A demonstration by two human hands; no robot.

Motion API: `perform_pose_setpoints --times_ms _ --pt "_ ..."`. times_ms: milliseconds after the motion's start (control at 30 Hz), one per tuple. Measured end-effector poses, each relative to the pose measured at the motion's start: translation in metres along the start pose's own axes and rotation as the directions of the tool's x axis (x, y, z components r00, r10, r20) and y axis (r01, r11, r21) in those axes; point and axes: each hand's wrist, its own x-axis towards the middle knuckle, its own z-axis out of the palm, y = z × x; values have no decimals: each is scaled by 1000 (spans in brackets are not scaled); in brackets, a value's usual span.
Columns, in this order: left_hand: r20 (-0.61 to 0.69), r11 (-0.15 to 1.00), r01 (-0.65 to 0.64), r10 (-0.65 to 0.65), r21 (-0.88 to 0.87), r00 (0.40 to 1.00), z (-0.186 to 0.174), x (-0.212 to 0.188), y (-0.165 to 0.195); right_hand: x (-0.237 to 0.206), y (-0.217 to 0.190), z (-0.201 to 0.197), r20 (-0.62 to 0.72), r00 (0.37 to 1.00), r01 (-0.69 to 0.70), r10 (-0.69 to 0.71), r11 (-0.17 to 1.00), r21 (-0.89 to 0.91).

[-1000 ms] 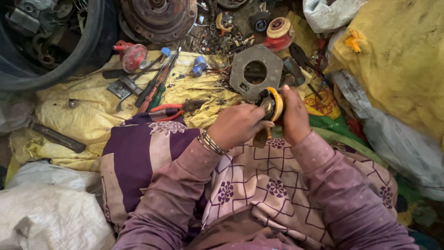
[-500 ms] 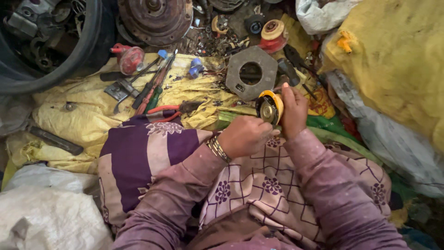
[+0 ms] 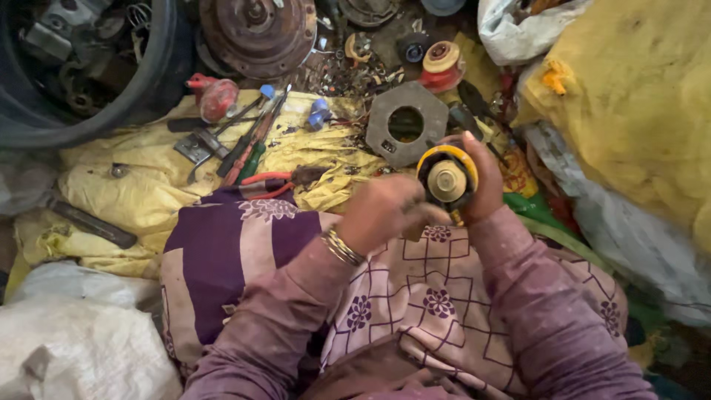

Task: The person sits on the floor and uses a hammer to strike a red plastic component placed on a metal anvil, then picks up a yellow plastic part and removes its internal metal insert by hand. The person places the separated parts aside among other mechanical components.

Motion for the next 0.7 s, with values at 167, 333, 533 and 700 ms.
perform_pose_setpoints --times_ms 167,333,533,700 --pt "5 974 -222 222 55 975 -29 9 -9 13 14 -32 142 981 -149 134 983 103" --pt "59 937 -339 335 79 940 -17 9 -8 23 38 -66 134 978 -188 160 953 239" --pt "-15 951 -308 309 38 951 -6 4 -10 21 43 -67 164 977 -163 134 971 175" --pt "-66 984 -119 111 -133 992 2 3 -11 8 34 -44 22 937 -348 348 937 11"
